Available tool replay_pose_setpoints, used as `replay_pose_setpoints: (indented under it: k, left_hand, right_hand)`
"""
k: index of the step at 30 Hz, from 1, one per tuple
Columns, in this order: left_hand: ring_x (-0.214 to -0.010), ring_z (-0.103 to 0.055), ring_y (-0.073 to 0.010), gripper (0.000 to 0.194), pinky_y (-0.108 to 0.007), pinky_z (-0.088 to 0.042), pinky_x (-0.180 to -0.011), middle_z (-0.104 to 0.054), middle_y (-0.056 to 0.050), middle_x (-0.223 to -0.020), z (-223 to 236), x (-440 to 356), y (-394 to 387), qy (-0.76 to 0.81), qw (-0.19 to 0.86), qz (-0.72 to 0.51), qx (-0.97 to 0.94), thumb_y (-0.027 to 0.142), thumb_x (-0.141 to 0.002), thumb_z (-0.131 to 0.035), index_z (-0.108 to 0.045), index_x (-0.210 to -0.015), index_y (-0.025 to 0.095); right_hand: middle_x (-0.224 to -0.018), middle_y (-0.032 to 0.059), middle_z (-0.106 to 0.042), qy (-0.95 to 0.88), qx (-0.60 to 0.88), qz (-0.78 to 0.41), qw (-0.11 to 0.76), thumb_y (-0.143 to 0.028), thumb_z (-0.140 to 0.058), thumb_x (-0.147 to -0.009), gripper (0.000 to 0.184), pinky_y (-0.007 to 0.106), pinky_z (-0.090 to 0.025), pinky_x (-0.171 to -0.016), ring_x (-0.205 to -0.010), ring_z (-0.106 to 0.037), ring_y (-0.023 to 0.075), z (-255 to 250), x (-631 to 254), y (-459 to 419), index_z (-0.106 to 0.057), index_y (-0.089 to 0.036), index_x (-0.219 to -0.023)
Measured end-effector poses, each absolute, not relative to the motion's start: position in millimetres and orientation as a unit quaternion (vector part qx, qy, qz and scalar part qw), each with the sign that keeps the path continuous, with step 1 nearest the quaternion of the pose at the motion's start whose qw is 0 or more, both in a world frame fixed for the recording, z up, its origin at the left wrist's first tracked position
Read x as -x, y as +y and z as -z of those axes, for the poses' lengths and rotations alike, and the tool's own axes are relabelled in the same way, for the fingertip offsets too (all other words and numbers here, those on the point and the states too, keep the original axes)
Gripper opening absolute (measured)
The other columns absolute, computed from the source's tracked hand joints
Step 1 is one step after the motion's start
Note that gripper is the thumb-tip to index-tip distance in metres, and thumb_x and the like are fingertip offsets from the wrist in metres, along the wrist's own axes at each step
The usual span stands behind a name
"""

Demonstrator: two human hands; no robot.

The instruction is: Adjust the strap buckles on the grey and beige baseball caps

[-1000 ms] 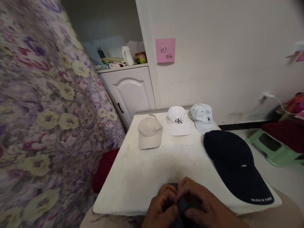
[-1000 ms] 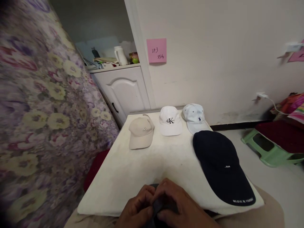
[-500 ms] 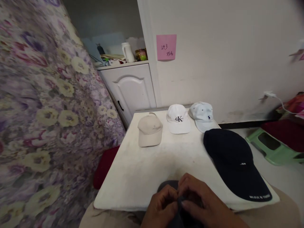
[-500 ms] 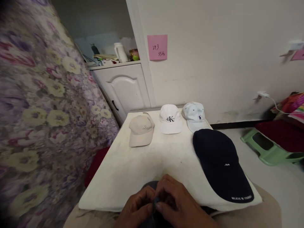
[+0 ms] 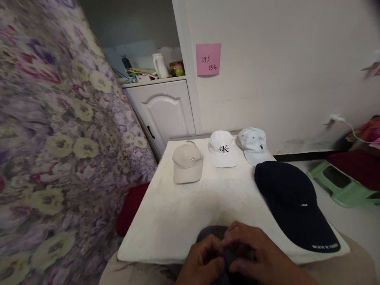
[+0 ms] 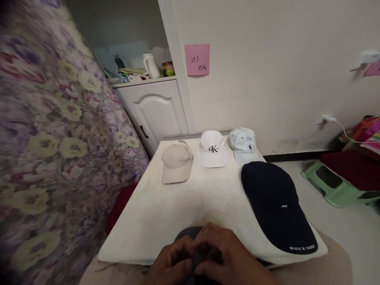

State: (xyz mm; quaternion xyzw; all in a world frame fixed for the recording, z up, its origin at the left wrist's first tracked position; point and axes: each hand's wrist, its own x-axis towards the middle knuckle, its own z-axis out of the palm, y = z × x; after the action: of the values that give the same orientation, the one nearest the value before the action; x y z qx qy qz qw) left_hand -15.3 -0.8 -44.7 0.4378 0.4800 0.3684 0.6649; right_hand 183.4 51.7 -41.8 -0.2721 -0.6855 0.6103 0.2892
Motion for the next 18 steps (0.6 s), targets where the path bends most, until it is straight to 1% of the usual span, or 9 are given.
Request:
replay_pose_setpoints:
  k: [4,10,14,18]
  left_hand:
    - [-0.075,-0.045,-0.0180,0.020,-0.033,-0.031,-0.071,-0.051,0.000,-0.075,45.9,16.1,-1.7,0.490,0.657,-0.363,-0.443,0.035,-0.072,-0.068,-0.058,-0.077,0.019]
    - [-0.073,-0.045,-0.0167,0.021,-0.031,-0.031,-0.070,-0.054,0.001,-0.077,45.6,19.9,-2.3,0.486,0.669,-0.357,-0.434,0.035,-0.071,-0.069,-0.060,-0.080,0.018]
    - [-0.068,-0.045,-0.0148,0.024,-0.030,-0.030,-0.066,-0.056,0.002,-0.072,48.5,18.8,-3.9,0.488,0.682,-0.363,-0.406,0.033,-0.065,-0.073,-0.063,-0.080,0.018]
    - [-0.070,-0.049,-0.0144,0.021,-0.028,-0.032,-0.068,-0.061,0.002,-0.072,50.8,17.1,-5.0,0.493,0.680,-0.382,-0.385,0.030,-0.065,-0.077,-0.069,-0.080,0.018]
  right_hand:
    - [-0.103,-0.0001,-0.066,-0.699,0.261,-0.595,0.298,-0.004,-0.072,-0.077,0.030,0.029,-0.050,-0.076,-0.091,-0.065,0.0169,43.7,-183.8,51.0,-0.072,-0.026,-0.096]
    - [-0.105,0.0003,-0.066,-0.716,0.258,-0.579,0.293,-0.011,-0.076,-0.080,0.021,0.028,-0.050,-0.073,-0.087,-0.065,0.0155,47.6,-185.4,52.7,-0.071,-0.026,-0.094]
    - [-0.102,-0.0010,-0.068,-0.732,0.261,-0.562,0.283,-0.010,-0.078,-0.078,0.023,0.028,-0.049,-0.074,-0.086,-0.065,0.0156,51.4,-188.1,53.6,-0.071,-0.026,-0.092]
    - [-0.099,-0.0010,-0.068,-0.748,0.262,-0.543,0.277,-0.010,-0.079,-0.078,0.023,0.028,-0.049,-0.074,-0.087,-0.065,0.0157,50.4,-190.3,53.6,-0.071,-0.026,-0.093]
